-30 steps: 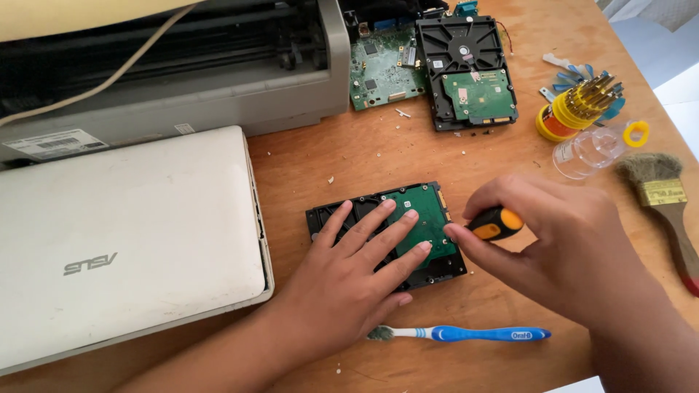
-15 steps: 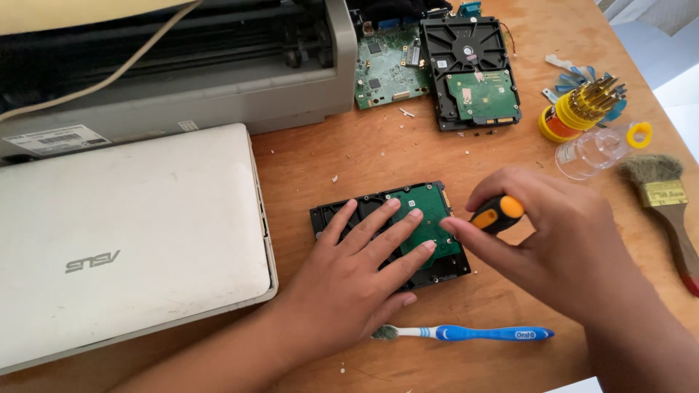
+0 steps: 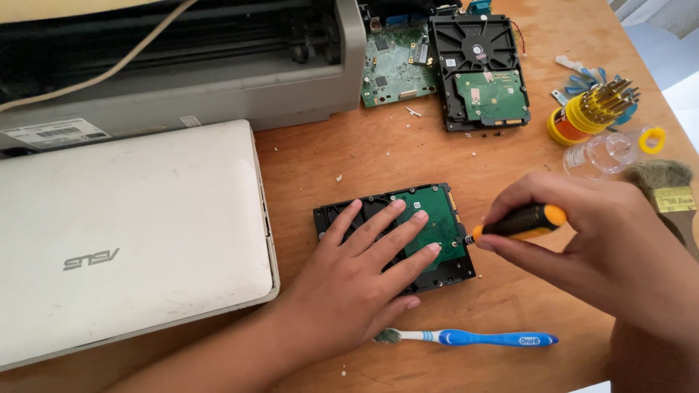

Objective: Unscrew the controller board from a hard disk drive using a precision screwdriver.

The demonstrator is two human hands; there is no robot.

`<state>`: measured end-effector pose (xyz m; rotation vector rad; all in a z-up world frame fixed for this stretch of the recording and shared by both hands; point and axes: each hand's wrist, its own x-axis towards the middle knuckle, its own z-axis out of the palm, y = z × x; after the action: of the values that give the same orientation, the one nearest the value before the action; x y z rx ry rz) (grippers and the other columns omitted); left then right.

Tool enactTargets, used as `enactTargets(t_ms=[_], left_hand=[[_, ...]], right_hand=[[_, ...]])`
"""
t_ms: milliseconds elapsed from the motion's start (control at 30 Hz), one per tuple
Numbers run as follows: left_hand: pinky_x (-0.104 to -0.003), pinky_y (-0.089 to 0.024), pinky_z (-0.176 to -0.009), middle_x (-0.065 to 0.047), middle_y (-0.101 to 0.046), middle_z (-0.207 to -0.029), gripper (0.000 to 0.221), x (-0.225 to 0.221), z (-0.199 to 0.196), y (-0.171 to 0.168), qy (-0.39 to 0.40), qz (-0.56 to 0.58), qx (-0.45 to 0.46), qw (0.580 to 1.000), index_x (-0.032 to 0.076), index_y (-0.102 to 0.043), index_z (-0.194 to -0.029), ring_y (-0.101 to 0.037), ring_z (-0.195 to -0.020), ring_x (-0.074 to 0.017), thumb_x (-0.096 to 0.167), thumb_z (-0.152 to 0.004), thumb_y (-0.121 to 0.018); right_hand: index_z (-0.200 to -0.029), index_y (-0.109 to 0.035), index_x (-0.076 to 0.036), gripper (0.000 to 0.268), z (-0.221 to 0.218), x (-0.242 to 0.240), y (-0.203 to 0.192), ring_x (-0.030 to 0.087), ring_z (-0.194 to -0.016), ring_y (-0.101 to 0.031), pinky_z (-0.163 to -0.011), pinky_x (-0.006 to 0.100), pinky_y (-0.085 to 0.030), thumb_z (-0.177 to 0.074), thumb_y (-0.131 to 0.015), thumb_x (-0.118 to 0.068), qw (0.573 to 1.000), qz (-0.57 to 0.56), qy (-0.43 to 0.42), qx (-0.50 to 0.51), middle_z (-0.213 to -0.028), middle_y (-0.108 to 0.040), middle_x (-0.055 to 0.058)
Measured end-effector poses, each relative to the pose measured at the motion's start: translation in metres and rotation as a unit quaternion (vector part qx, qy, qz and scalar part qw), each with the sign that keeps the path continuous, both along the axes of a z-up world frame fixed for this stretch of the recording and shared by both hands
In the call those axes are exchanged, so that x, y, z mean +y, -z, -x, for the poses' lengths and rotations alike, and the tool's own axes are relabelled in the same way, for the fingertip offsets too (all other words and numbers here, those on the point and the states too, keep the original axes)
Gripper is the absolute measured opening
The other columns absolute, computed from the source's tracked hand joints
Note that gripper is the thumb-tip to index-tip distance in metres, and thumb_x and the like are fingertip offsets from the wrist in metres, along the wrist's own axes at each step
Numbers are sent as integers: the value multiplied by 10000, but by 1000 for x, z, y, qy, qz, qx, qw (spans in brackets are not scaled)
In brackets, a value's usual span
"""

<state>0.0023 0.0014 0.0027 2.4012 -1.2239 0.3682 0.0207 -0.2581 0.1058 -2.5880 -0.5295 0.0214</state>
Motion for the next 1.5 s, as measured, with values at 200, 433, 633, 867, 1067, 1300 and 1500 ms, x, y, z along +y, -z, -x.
enactTargets(t_ms=[200, 433, 633, 867, 1067, 1300, 1500], left_hand=[[-613, -267, -1191, -121, -498, -1559, 549, 0, 0, -1, 4, 9, 1, 1000, 165, -611, -1411, -394, -1486, -355, 411, -930, -709], [-619, -280, -1181, -125, -513, -1548, 523, -1, 2, 1, 0, 21, 0, 1000, 170, -622, -1403, -405, -1481, -356, 408, -942, -689], [-634, -257, -1182, -123, -514, -1546, 530, -1, 3, 0, -1, 24, 4, 1000, 175, -612, -1412, -399, -1484, -353, 408, -941, -678], [-654, -140, -1225, -198, -394, -1615, 823, 2, 4, -6, -53, 11, 13, 998, 73, -424, -1540, -307, -1533, -362, 525, -905, -687], [-679, -116, -1217, -220, -390, -1607, 777, 3, 3, -5, -59, 25, 34, 997, 79, -513, -1478, -306, -1525, -391, 547, -883, -687], [-687, -151, -1213, -230, -403, -1596, 789, 4, 1, -5, -56, 32, 35, 997, 68, -519, -1471, -335, -1511, -402, 552, -874, -697], [-687, -145, -1216, -223, -391, -1606, 795, 4, 0, -5, -56, 36, 45, 997, 70, -509, -1480, -325, -1520, -393, 546, -876, -707]], right_hand=[[-828, -708, -143, 200, 9, 13, 5, 50, -660, -758, -590, 219, -587, -782, -852, -274, 996, 14, 87, -16, -746, -799, -36], [-811, -681, -181, 246, 11, 17, 17, 82, -559, -707, -597, 235, -526, -809, -854, -357, 992, 27, 110, -52, -704, -764, -57], [-800, -658, -185, 277, 8, 17, 17, 63, -551, -682, -585, 235, -494, -804, -881, -350, 991, 22, 118, -66, -651, -731, -60], [-954, -701, -106, 295, 4, 19, 15, 67, -714, -709, -727, 216, -592, -769, -890, -239, 994, -76, 17, -80, -843, -766, -22], [-1047, -664, -92, 306, 17, 31, 24, 57, -719, -756, -706, 195, -608, -808, -823, -198, 982, -117, -90, -115, -877, -773, -6], [-1011, -645, -84, 271, 14, 34, 28, 63, -669, -752, -680, 188, -618, -823, -799, -205, 976, -117, -144, -115, -879, -757, -7], [-1010, -652, -88, 271, 12, 34, 27, 60, -679, -759, -688, 185, -625, -814, -806, -196, 979, -109, -138, -102, -876, -771, -13]])
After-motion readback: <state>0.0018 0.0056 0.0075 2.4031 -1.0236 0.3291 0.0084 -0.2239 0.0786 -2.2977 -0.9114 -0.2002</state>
